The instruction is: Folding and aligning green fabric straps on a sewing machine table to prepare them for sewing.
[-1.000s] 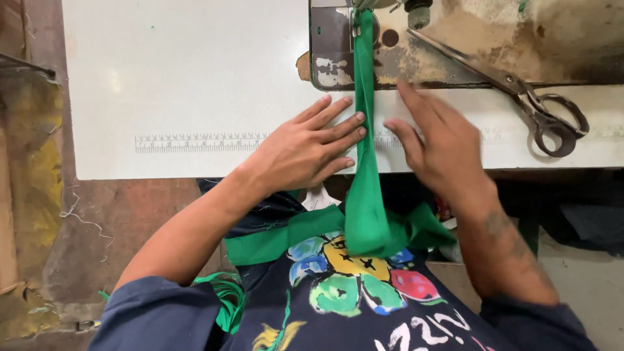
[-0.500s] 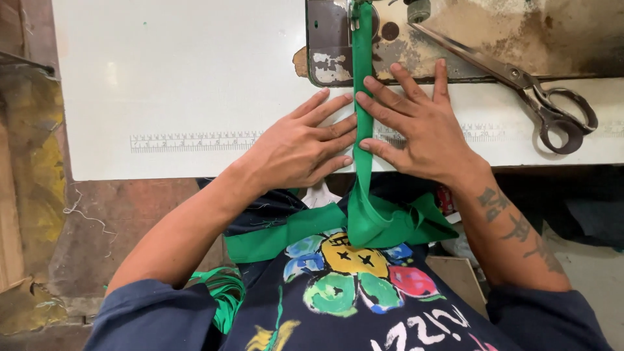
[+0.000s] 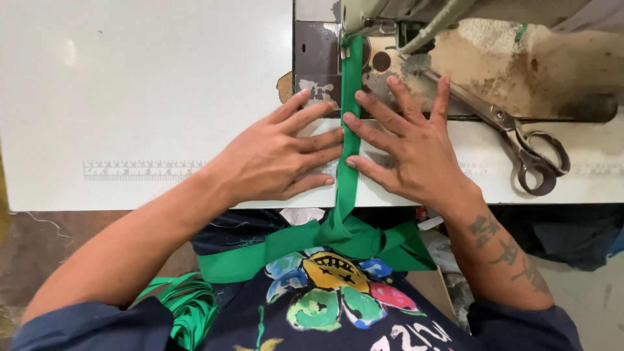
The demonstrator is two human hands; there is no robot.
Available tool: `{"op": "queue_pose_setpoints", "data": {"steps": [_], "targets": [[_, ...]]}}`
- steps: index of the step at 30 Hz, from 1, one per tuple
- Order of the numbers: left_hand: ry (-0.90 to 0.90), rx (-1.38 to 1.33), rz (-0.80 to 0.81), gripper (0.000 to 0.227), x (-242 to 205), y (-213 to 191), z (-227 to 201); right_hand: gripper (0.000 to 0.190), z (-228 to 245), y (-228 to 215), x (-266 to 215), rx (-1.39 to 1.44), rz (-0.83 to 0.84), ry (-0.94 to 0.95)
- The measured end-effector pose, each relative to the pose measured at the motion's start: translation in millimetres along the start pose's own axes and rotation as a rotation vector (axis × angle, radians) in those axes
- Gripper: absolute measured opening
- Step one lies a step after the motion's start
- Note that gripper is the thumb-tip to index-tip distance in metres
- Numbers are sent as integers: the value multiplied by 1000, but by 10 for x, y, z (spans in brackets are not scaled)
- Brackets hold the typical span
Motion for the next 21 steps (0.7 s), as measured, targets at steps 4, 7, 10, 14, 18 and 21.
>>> {"op": "queue_pose_setpoints", "data": {"steps": [4,7,10,14,18,21], "targets": [[4,27,-18,51,41,-26,170,67,-98,-44,180,49,14,33],[3,45,-14,51,49,6,289,62,-163,-82,279,100,-4,53],[-15,28,-12,52,76,24,393,63,-254,-56,348,125,2,76],[-57,-5,-22,51,80,77,464,64,-265,-38,359,146,-34,92],[-84,-14,-35,52,110,67,459,62,-134,-47,339,132,-51,74],[-146,-80,-47,55,139,134,205,56,124,-160,85,362,-151,153]]}}
Point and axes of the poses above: each hand's wrist, its own x-axis towards the middle knuckle, its own y-axis out of the palm, z = x × y, the point moved 9 cm from there along x, towards the middle knuckle, and after that the axes turned 4 degrees about y, right-handed, at the moved point
